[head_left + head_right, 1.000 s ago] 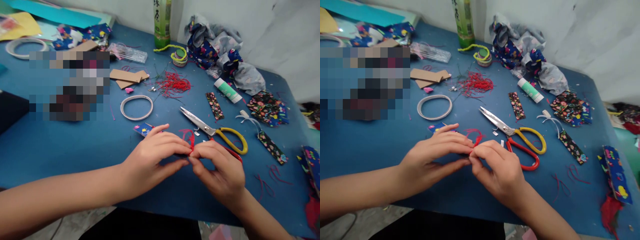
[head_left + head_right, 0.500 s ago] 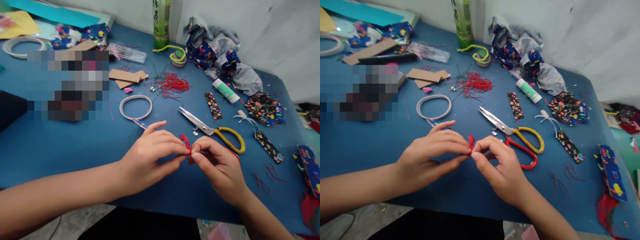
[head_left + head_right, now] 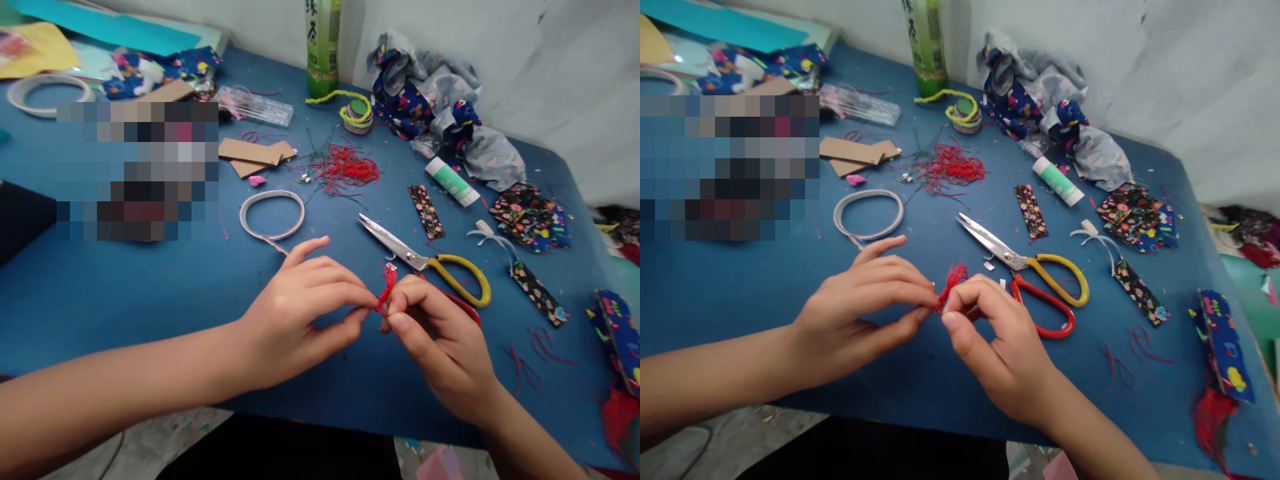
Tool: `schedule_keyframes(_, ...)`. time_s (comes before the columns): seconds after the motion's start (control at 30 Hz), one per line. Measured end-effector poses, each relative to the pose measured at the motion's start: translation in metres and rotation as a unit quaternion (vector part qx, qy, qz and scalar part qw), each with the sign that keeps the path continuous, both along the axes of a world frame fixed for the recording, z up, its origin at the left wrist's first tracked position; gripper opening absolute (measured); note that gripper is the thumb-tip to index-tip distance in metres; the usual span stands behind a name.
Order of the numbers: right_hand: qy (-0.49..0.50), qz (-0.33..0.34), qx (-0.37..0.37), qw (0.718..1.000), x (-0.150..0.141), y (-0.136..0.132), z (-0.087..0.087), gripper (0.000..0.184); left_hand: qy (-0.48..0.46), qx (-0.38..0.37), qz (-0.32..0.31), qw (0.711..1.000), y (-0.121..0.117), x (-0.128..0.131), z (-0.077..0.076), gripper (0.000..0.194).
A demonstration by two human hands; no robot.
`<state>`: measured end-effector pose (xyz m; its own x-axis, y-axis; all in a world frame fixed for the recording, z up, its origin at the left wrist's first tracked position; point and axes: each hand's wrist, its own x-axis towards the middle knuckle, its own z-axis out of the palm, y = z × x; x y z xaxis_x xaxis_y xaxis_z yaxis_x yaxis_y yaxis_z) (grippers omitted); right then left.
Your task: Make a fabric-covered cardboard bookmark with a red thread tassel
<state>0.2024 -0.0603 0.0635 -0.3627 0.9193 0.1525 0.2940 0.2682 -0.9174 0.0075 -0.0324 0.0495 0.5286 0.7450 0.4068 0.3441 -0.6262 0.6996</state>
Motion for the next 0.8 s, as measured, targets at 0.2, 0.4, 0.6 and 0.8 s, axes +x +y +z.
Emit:
schedule_keyframes(0.2, -0.023, 0.01, -0.002, 1.0, 0.0, -0.003, 0.001, 0.009, 0.007, 0.011, 0.006, 1.0, 0.002, 0.0, 0.0, 0.013)
schedule_keyframes(0.4, -0.039, 0.043, 0.052, 0.997, 0.0, -0.003, 0.001, 0.008, 0.01, 0.026, 0.004, 1.0, 0.002, -0.001, 0.0, 0.013)
schedule_keyframes(0.6, -0.118, 0.035, 0.25, 0.96, -0.002, 0.004, -0.01, 0.009, -0.01, 0.093, -0.004, 0.996, 0.007, -0.002, -0.01, 0.011)
schedule_keyframes(0.8, -0.08, -0.029, 0.221, 0.972, -0.001, 0.004, -0.012, 0.024, -0.014, 0.182, -0.034, 0.983, 0.011, -0.007, -0.013, 0.012)
